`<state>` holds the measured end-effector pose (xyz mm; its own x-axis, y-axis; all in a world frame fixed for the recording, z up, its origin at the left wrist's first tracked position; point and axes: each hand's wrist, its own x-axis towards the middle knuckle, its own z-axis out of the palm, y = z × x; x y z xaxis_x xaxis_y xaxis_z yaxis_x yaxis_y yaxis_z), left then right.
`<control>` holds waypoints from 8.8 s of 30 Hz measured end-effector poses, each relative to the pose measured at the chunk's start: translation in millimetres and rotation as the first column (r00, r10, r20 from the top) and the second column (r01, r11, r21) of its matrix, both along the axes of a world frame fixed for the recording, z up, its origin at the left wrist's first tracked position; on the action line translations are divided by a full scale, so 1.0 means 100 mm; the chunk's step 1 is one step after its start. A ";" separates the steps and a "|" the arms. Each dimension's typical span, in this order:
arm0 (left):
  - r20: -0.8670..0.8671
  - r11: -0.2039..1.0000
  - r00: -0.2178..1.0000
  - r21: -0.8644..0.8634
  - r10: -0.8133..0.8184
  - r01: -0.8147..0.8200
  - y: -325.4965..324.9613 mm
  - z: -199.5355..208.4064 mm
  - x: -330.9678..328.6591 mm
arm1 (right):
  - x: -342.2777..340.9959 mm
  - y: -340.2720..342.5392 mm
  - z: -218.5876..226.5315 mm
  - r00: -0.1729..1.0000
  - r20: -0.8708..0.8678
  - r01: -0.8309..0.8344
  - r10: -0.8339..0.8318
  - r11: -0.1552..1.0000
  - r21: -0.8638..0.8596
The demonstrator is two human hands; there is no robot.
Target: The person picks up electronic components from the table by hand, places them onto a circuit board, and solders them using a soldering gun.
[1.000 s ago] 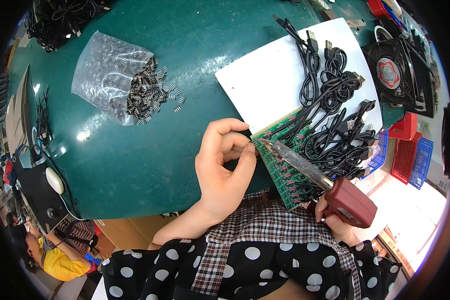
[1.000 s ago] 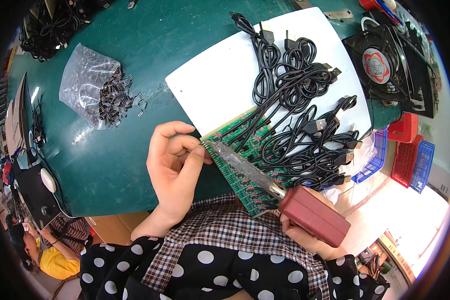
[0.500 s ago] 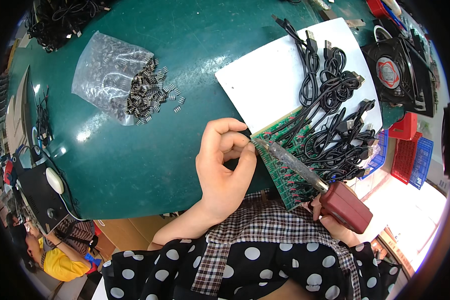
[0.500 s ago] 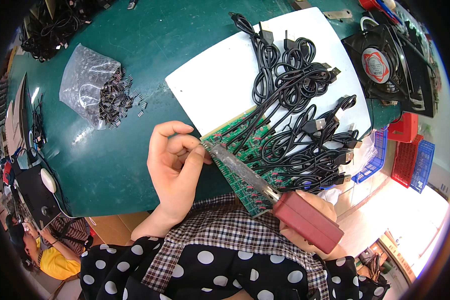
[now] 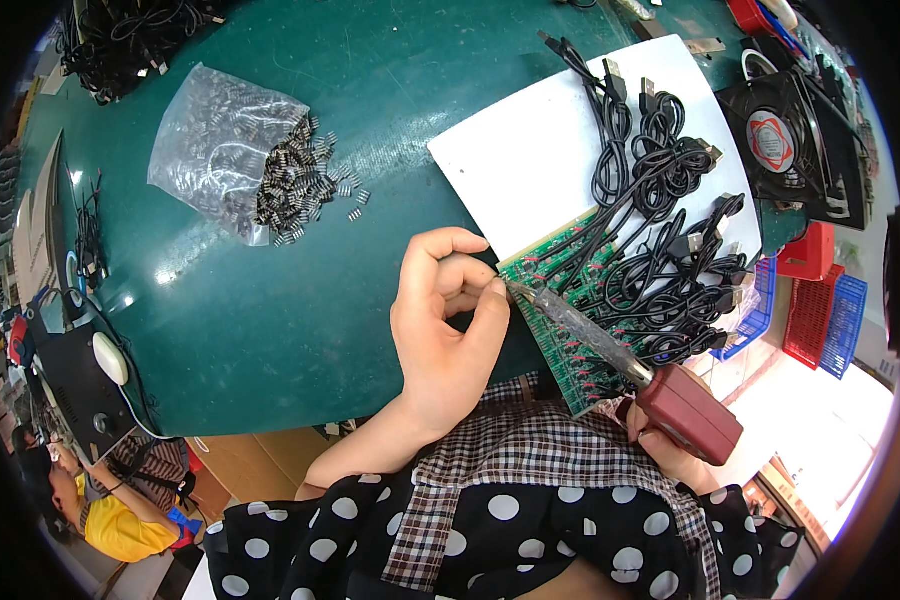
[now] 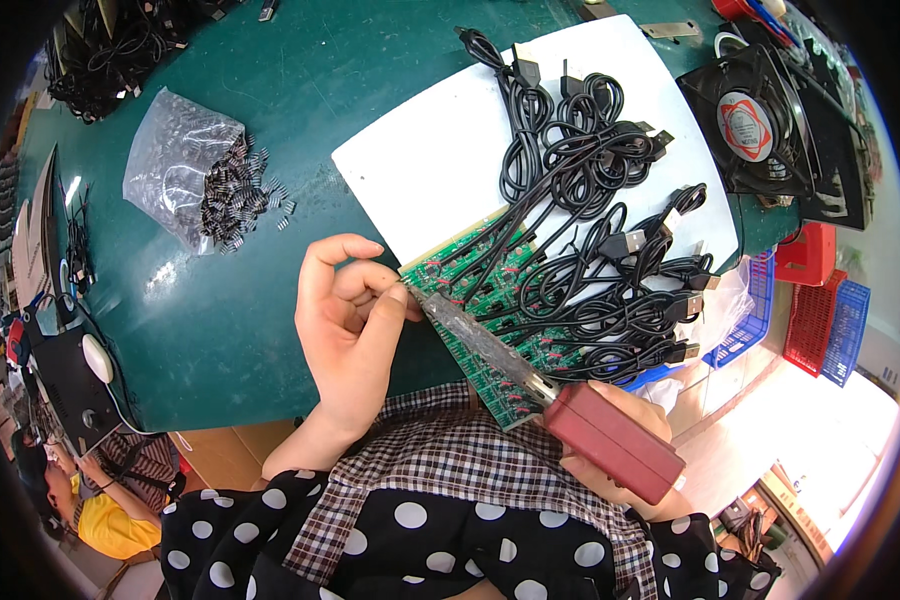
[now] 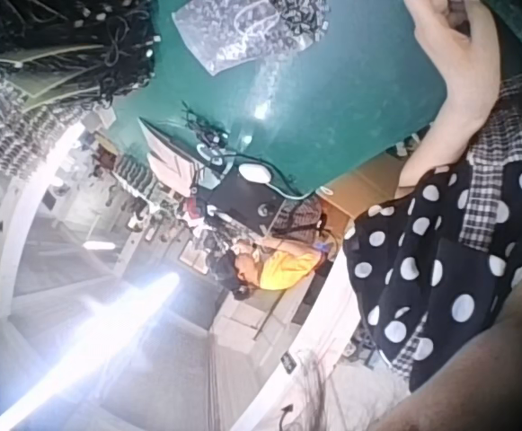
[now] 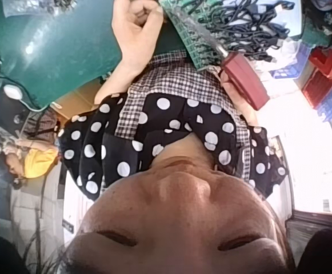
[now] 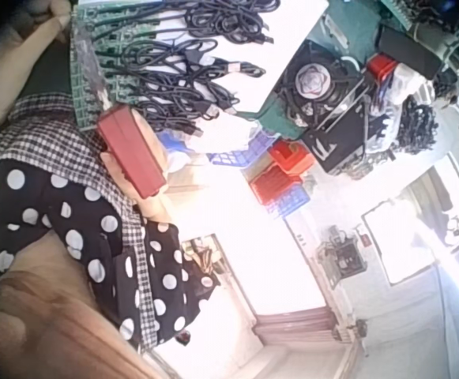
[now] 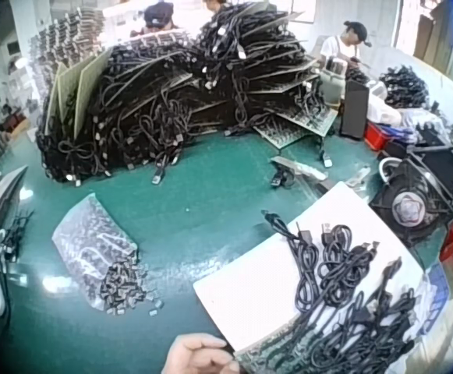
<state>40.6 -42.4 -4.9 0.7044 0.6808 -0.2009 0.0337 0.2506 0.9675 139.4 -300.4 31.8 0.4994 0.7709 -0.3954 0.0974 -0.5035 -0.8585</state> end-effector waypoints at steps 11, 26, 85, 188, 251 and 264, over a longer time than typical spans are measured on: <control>-0.389 0.836 0.906 0.543 0.167 0.079 0.36 0.15 -0.15 | -0.02 0.17 0.19 0.991 -0.051 0.112 -0.120 0.983 -0.145; -0.481 0.643 0.807 0.746 0.343 0.172 0.76 0.09 -0.14 | -0.04 0.11 0.05 0.995 0.091 0.060 -0.046 0.987 -0.149; -0.070 0.997 0.997 -0.079 -0.021 0.016 -0.03 0.14 -0.03 | -0.03 0.20 0.12 0.915 -0.334 0.243 -0.225 0.970 0.014; -0.169 0.990 0.977 0.019 -0.132 0.137 -0.05 0.22 -0.17 | 0.02 0.22 0.29 0.828 -0.482 0.283 -0.285 0.956 -0.079; -0.056 0.996 0.998 -0.083 -0.034 0.029 -0.14 0.09 -0.09 | -0.09 -0.06 0.07 0.980 -0.124 0.158 -0.154 0.987 0.025; -0.301 0.953 0.952 0.301 0.061 0.034 0.06 0.18 -0.17 | -0.01 -0.10 0.09 0.986 0.038 -0.150 0.161 0.967 -0.204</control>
<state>23.6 -36.3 12.9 0.6324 0.7513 -0.1885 0.3358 -0.0466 0.9408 138.2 -310.5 40.6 0.4040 0.7488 -0.5254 0.2313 -0.6394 -0.7333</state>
